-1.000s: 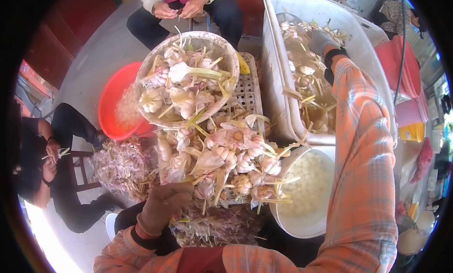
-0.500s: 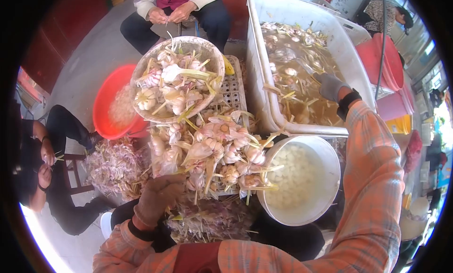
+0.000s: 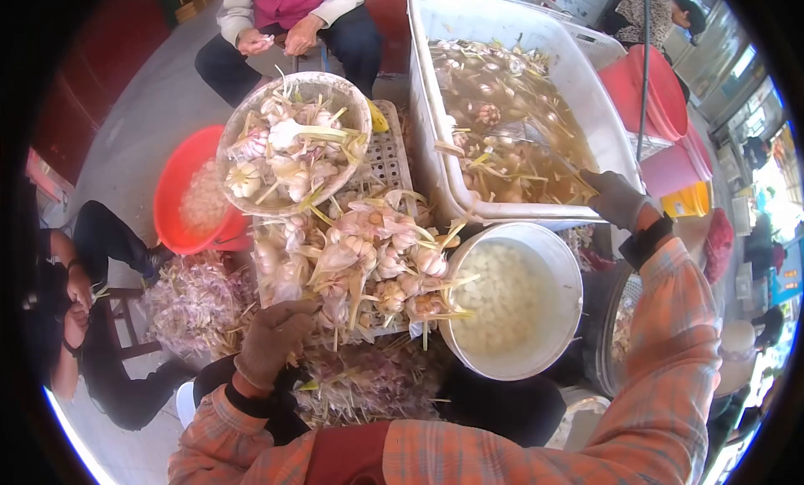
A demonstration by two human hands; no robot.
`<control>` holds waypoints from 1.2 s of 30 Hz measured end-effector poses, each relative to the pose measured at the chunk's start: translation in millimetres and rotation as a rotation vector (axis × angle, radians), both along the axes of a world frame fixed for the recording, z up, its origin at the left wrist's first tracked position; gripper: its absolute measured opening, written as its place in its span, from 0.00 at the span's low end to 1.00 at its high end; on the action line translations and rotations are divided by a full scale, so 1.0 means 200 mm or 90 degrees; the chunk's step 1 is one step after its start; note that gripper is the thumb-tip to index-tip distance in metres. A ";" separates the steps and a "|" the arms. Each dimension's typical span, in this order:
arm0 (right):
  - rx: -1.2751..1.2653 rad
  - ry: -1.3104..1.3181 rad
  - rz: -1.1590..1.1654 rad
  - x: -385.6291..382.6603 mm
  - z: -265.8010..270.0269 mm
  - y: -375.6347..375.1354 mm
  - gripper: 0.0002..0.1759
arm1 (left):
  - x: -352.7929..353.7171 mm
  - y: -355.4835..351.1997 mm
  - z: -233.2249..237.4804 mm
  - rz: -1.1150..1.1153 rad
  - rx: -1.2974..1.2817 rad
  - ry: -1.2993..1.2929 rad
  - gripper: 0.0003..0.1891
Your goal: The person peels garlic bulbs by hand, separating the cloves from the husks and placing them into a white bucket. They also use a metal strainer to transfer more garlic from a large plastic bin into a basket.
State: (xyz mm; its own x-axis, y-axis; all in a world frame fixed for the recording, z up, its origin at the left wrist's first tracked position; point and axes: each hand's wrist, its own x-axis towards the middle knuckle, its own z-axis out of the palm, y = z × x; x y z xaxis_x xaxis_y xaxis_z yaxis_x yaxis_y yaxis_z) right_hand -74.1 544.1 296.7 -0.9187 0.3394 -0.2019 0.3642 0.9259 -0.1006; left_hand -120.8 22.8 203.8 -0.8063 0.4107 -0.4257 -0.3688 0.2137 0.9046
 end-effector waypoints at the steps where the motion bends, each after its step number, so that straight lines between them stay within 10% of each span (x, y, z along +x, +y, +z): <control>1: -0.038 0.013 -0.023 0.02 0.05 0.00 0.32 | 0.00 0.00 -0.01 0.000 -0.002 -0.002 0.15; 7: -0.208 0.109 -0.158 0.02 0.26 0.35 0.30 | -0.03 0.00 -0.05 -0.019 -0.051 0.019 0.15; 20: -0.179 0.320 -0.354 -1.04 -0.33 0.86 0.26 | -0.15 0.12 0.00 0.062 -0.098 -0.096 0.16; 31: 0.051 0.243 -0.098 -1.62 -0.77 1.28 0.25 | -0.19 0.12 -0.10 0.016 -0.084 -0.142 0.18; 36: 0.037 0.065 -0.143 -1.31 -0.57 0.73 0.18 | -0.17 0.10 -0.05 0.039 -0.037 -0.127 0.17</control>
State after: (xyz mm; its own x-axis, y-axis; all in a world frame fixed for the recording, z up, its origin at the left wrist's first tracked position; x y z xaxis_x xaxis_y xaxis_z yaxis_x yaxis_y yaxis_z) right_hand -336.6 690.3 182.6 -0.8337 0.5456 -0.0856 0.5520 0.8282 -0.0971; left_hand -154.2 43.0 194.7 -0.7266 0.3342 -0.6003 -0.5525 0.2350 0.7997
